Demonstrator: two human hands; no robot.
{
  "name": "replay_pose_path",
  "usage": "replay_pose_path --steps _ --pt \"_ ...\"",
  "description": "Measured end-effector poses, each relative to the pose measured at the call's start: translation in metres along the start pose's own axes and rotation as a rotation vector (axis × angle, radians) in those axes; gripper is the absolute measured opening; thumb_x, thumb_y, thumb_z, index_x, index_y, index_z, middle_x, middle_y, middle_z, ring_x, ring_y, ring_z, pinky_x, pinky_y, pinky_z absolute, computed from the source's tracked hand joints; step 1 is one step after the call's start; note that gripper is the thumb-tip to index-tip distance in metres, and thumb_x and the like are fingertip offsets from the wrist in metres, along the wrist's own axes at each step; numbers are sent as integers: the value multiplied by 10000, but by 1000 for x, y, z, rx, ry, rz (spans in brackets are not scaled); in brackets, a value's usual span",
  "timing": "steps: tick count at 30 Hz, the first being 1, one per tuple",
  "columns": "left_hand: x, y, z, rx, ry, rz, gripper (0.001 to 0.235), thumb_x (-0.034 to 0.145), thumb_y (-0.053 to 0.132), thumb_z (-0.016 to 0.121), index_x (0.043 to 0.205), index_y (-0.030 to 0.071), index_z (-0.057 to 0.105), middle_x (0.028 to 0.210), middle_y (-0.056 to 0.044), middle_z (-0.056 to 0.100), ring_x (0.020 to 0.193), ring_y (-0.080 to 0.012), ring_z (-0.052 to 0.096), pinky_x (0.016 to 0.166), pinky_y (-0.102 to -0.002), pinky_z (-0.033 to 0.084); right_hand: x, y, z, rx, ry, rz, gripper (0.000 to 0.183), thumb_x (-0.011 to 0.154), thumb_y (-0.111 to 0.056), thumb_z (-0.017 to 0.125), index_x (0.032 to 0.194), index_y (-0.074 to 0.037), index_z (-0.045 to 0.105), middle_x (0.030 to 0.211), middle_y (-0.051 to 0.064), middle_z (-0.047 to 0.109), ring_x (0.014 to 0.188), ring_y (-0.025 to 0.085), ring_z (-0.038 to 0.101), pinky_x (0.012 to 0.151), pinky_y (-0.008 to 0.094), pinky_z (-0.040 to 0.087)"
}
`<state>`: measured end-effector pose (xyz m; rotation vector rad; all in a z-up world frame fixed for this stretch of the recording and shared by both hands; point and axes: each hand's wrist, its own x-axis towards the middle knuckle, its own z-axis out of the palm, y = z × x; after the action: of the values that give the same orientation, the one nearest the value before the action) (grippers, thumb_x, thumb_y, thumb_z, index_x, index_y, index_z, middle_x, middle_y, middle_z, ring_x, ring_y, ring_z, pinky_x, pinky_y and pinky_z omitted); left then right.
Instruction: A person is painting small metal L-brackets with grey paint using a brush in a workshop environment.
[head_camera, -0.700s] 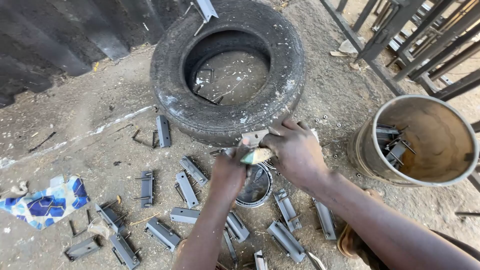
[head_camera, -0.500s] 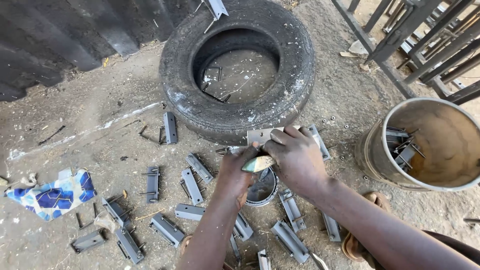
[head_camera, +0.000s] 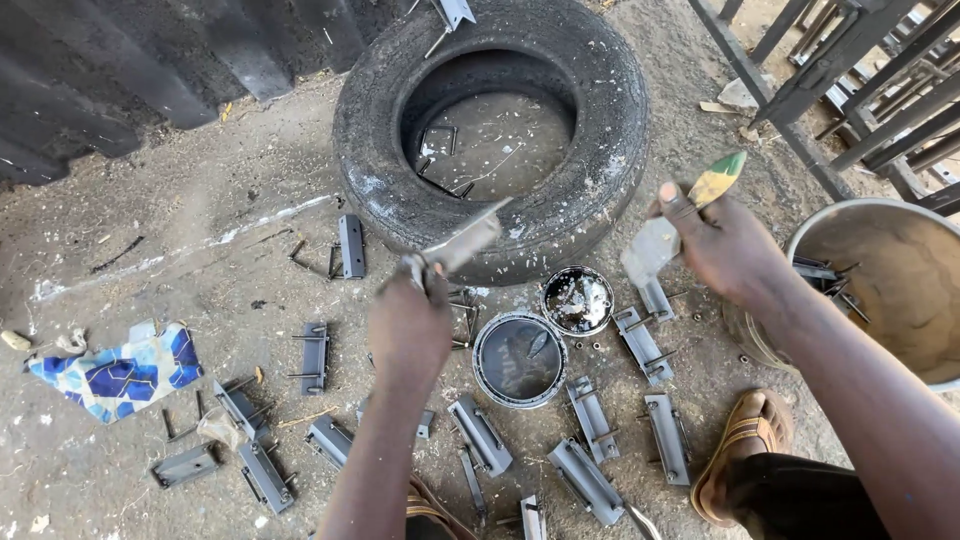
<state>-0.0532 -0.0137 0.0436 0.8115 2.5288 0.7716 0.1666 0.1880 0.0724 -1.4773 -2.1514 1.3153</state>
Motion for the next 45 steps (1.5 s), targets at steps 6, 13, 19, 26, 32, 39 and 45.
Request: replay_pose_path --steps 6,13,19,26,32,39,45 --pt "11 -14 -32 52 131 19 419 1022 269 547 1018 -133 665 832 -368 688 792 -524 723 634 -585 581 6 48 55 291 -355 65 426 988 -158 635 1273 156 598 771 248 661 547 220 642 485 301 557" --pt "1 3 -48 -497 74 -112 280 1028 161 475 1058 -70 631 639 -82 591 451 -121 557 400 -268 479 13 110 162 49 -486 136 437 945 -147 724 1366 -63 645 1087 337 673 639 271 706 491 344 621" --pt "-5 -2 -58 -529 67 -119 308 960 151 470 1032 -70 671 721 -182 634 684 -232 662 573 -456 510 34 173 261 -76 -538 58 429 978 -244 586 1392 -142 636 1030 194 729 871 306 769 597 395 624" --pt "4 -13 -60 -517 90 -101 290 981 150 496 1082 -36 692 676 -77 624 590 -110 568 523 -313 531 56 236 334 -238 -402 49 343 1002 -311 640 1066 21 696 683 194 677 484 250 627 421 364 417" --pt "0 -4 -66 -583 76 -121 303 987 127 486 1106 -67 686 660 -41 565 565 -69 522 523 -255 487 7 112 259 -246 -327 59 261 983 -257 608 1097 -40 699 917 237 699 793 368 713 588 469 552" --pt "-10 5 -65 -631 39 -157 260 967 84 461 1009 -25 693 560 15 466 434 -81 435 478 -213 438 28 186 240 -21 -190 364 350 871 -386 694 789 -46 697 692 152 728 699 265 771 398 377 563" --pt "15 -24 -32 -525 47 -125 230 970 172 499 821 97 657 668 -38 575 643 -112 568 639 -322 505 0 209 232 217 -79 422 500 836 -123 653 1313 19 603 1117 317 675 851 397 744 695 478 679"
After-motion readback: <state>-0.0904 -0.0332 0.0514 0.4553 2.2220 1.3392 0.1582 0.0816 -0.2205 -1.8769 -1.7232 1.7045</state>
